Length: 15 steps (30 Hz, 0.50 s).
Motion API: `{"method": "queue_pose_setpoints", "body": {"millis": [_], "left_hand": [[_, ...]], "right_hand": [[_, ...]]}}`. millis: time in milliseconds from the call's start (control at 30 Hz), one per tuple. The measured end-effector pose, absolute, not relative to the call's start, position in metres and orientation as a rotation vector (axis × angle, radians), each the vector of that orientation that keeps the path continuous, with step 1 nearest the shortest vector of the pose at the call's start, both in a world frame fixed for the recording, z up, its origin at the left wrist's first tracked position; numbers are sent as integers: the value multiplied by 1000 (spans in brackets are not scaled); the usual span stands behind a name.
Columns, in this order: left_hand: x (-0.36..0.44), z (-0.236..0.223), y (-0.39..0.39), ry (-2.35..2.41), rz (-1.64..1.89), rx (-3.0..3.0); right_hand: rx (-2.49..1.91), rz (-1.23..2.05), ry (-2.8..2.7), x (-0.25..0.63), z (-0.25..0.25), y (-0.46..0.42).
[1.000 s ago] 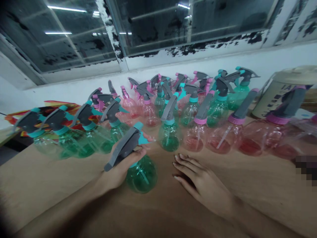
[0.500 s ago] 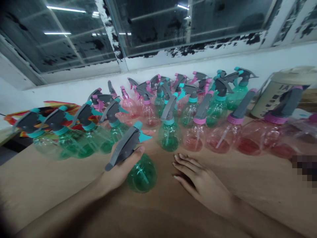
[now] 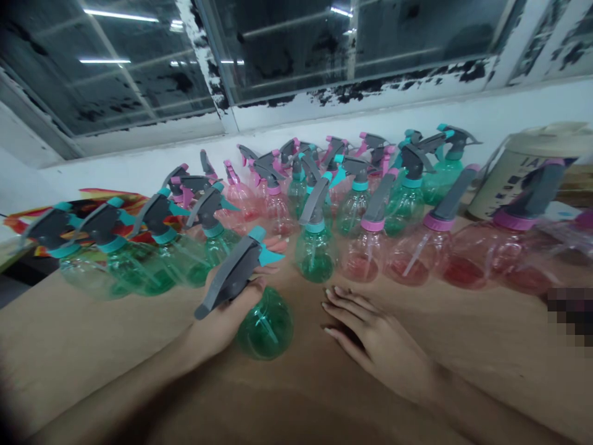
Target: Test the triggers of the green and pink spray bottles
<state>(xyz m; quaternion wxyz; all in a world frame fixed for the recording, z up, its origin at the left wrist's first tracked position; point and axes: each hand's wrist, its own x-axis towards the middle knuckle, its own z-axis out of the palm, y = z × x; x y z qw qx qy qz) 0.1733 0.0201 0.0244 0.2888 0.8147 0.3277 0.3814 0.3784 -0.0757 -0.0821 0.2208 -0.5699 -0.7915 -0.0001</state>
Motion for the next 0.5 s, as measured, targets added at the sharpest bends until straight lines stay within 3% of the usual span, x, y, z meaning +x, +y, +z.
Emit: {"method": "queue_pose_setpoints", "body": {"millis": [500], "left_hand": [[172, 33, 21, 836, 949, 2190]], "right_hand": [[-1559, 17, -2167, 377, -79, -76]]}}
